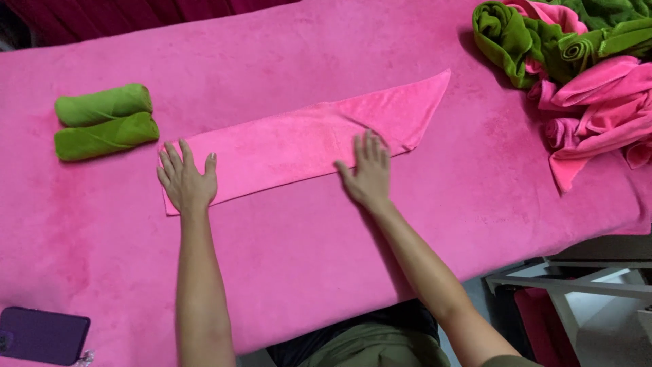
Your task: Folding and rolling a pink towel into a decorative cylinder shape on a treatment table.
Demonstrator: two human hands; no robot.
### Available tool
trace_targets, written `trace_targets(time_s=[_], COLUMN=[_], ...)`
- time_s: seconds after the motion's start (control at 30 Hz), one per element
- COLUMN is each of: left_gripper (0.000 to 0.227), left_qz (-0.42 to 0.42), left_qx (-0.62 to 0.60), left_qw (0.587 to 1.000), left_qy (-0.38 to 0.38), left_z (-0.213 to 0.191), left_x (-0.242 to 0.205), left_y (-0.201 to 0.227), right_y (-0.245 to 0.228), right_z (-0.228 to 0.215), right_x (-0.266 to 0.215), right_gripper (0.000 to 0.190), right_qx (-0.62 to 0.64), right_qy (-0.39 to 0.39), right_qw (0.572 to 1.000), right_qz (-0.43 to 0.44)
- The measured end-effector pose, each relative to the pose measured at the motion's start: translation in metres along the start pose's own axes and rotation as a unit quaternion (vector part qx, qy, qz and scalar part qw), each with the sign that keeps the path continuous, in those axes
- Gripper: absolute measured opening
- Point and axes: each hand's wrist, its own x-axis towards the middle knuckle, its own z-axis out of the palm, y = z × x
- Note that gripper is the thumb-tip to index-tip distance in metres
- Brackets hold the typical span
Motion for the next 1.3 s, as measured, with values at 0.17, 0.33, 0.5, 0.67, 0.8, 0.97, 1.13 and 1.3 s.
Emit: trace_targets(time_s=[0.17, 0.33, 0.5, 0.67, 0.8, 0.97, 1.13, 1.3], left_gripper=[0.086, 0.086, 0.087, 0.086, 0.086, 0.087, 0.087, 0.087], left_qz=[0.008, 0.008, 0.007, 0.012, 0.008, 0.012, 0.007, 0.01], left_qx=[-0.001, -0.006, -0.005, 0.002, 0.008, 0.013, 0.01, 0.011], left_qw=[1.0, 1.0, 1.0, 1.0, 1.0, 0.999, 1.0, 0.999], left_qy=[0.017, 0.022, 0.029, 0.023, 0.023, 0.028, 0.026, 0.029], left_z=[0.003, 0.002, 0.005, 0.0, -0.001, 0.004, 0.004, 0.004], left_x=[0.0, -0.002, 0.0, -0.002, -0.002, 0.002, 0.001, 0.001], left_y=[-0.001, 0.001, -0.001, 0.001, 0.0, -0.002, -0.002, -0.001], right_y=[0.058, 0.079, 0.072, 0.015, -0.014, -0.022, -0.017, 0.026], right_z=[-0.024, -0.026, -0.016, 0.024, 0.046, 0.04, 0.022, -0.008], right_x=[-0.017, -0.027, -0.002, 0.062, 0.089, 0.089, 0.068, 0.012], right_gripper=[0.09, 0.091, 0.094, 0.078, 0.08, 0.093, 0.096, 0.097], right_qx=[-0.017, -0.01, -0.019, 0.078, -0.017, -0.033, -0.015, 0.007], right_qy=[-0.001, 0.001, 0.066, 0.108, 0.016, -0.027, -0.031, 0.005], right_qw=[0.996, 0.993, 0.994, 0.979, 0.99, 0.996, 0.999, 0.997], right_qz=[0.093, 0.114, 0.089, -0.153, -0.137, -0.072, 0.0, 0.081])
